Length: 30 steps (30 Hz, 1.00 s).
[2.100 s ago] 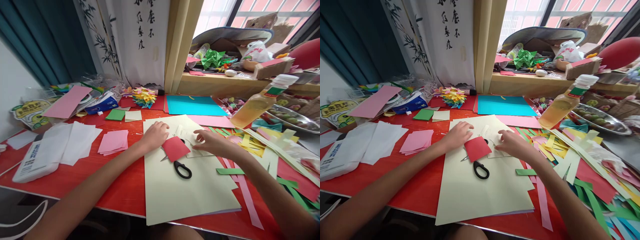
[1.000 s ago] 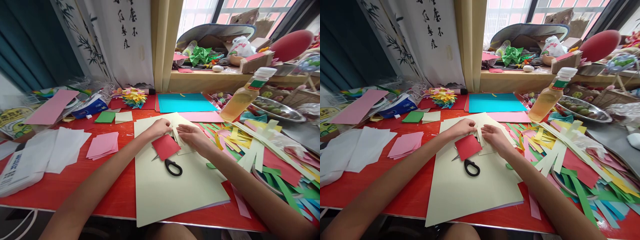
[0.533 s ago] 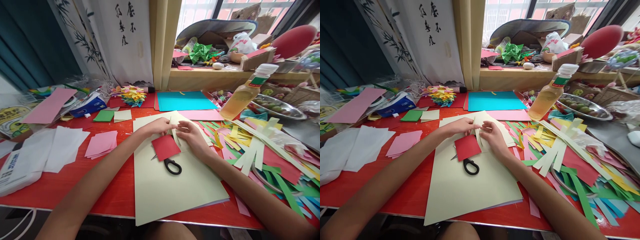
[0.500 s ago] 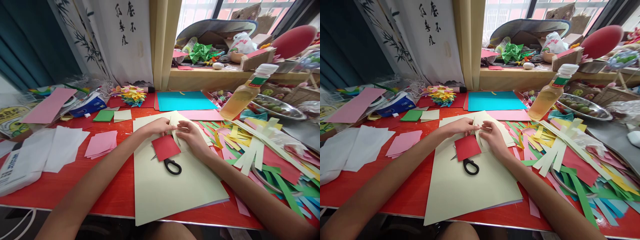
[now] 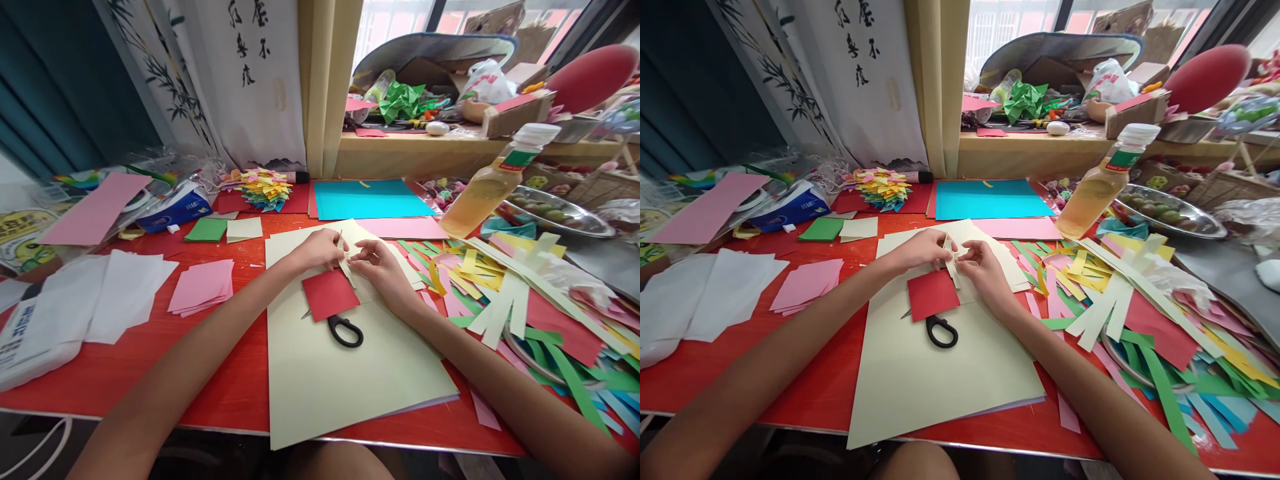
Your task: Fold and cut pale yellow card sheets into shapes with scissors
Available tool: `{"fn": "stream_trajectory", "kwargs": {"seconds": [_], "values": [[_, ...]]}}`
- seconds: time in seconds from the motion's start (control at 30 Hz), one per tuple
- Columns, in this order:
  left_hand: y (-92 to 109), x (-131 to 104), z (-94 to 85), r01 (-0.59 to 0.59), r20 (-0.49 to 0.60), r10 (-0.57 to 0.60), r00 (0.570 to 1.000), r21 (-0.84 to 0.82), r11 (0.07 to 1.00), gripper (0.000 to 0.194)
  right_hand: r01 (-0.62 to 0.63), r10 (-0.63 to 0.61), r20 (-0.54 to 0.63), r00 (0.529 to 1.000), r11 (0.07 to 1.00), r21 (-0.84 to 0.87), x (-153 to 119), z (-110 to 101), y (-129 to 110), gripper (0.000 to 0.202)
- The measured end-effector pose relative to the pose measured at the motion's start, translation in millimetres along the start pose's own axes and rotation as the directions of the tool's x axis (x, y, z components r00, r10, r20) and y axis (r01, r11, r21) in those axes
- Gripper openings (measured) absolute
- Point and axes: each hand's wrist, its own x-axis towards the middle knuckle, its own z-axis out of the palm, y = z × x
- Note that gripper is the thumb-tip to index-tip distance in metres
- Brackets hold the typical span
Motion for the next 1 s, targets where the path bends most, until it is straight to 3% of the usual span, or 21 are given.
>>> {"fn": "stream_trajectory", "kwargs": {"seconds": [0.3,0.57,0.73,0.83,1.0], "values": [[-2,2,-3.1,-0.067,-0.024,0.066,0.998,-0.029,0.997,0.02,-0.165,0.205,-0.062,0.977,0.905,0.392,-1,1,-13,0.025],[-6,5,-11.5,-0.053,-0.046,0.047,0.998,-0.123,0.991,0.016,-0.164,0.205,-0.059,0.977,0.898,0.407,-1,3,-14,0.025],[0,6,-17.4,-0.248,-0.151,0.219,0.964,-0.21,0.946,0.016,-0.136,0.14,0.011,0.99,0.93,0.341,-1,2,-13,0.032],[5,4,-12.0,-0.332,-0.162,0.3,0.94,-0.241,0.912,0.016,-0.127,0.103,0.083,0.991,0.922,0.366,-2,2,-16,0.037],[6,-1,3.4,-0.324,-0.105,0.309,0.945,-0.198,0.925,0.016,-0.172,0.116,0.187,0.975,0.933,0.317,-5,1,-21,0.029]]}}
